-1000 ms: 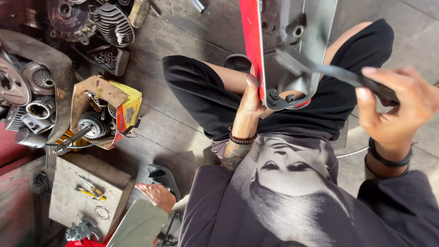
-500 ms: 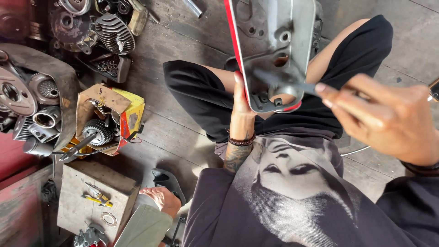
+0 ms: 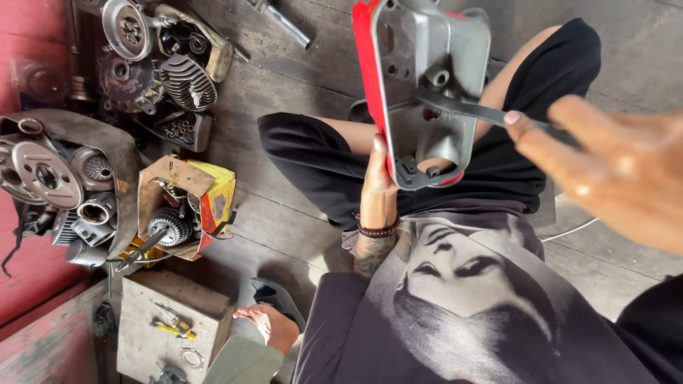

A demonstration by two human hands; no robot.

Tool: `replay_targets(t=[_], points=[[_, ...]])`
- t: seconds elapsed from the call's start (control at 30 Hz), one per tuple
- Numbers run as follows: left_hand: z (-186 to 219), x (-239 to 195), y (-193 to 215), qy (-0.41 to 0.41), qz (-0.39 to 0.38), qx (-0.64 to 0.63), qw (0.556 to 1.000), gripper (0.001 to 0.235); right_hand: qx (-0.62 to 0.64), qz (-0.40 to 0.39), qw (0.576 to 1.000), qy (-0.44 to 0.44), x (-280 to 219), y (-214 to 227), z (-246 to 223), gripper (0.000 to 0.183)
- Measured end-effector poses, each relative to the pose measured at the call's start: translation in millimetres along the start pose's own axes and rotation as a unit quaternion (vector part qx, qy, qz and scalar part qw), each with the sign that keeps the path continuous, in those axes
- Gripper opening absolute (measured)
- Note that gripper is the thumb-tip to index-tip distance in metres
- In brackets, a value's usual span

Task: Cleaning a motorcycle engine casing by scrubbing it with a brush.

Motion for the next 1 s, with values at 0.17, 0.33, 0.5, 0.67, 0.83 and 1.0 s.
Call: replay_targets(t=[0.17, 0.33, 0.5, 0.67, 0.83, 1.0], points=[[10.2, 10.9, 6.1, -0.016, 0.088, 0.144, 0.986, 0.05, 0.078, 0.065, 0.993, 0.057, 28.7, 15.4, -7.8, 0.016], [18.2, 21.9, 11.4, -0.024, 0.127, 0.146, 0.981, 0.048, 0.319, 0.089, 0.943, -0.016, 39.3, 2.2, 10.0, 0.017], [31.3, 27.0, 8.1, -0.034, 0.149, 0.15, 0.977, 0.046, 0.351, 0.119, 0.928, -0.042, 50.4, -7.9, 27.1, 0.018], [50.9, 30.1, 12.0, -0.057, 0.196, 0.148, 0.968, 0.045, 0.256, 0.19, 0.948, -0.008, 47.9, -9.4, 26.7, 0.017], [40.1, -10.8, 0.2, -0.062, 0.226, 0.152, 0.96, 0.044, 0.182, 0.245, 0.952, 0.003, 32.3, -16.9, 13.0, 0.018], [42.4, -30.7, 15.2, -0.076, 0.26, 0.151, 0.951, 0.045, 0.107, 0.295, 0.949, 0.024, 18.9, -18.5, -15.7, 0.018]])
Point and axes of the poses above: each hand's wrist, its own x-axis towards the middle knuckle, its own y-axis out of the back of the hand, z = x × y, the point moved 8 cm from there along x, towards the middle knuckle, and after that the axes turned 6 degrees about y, right-handed, at the moved point
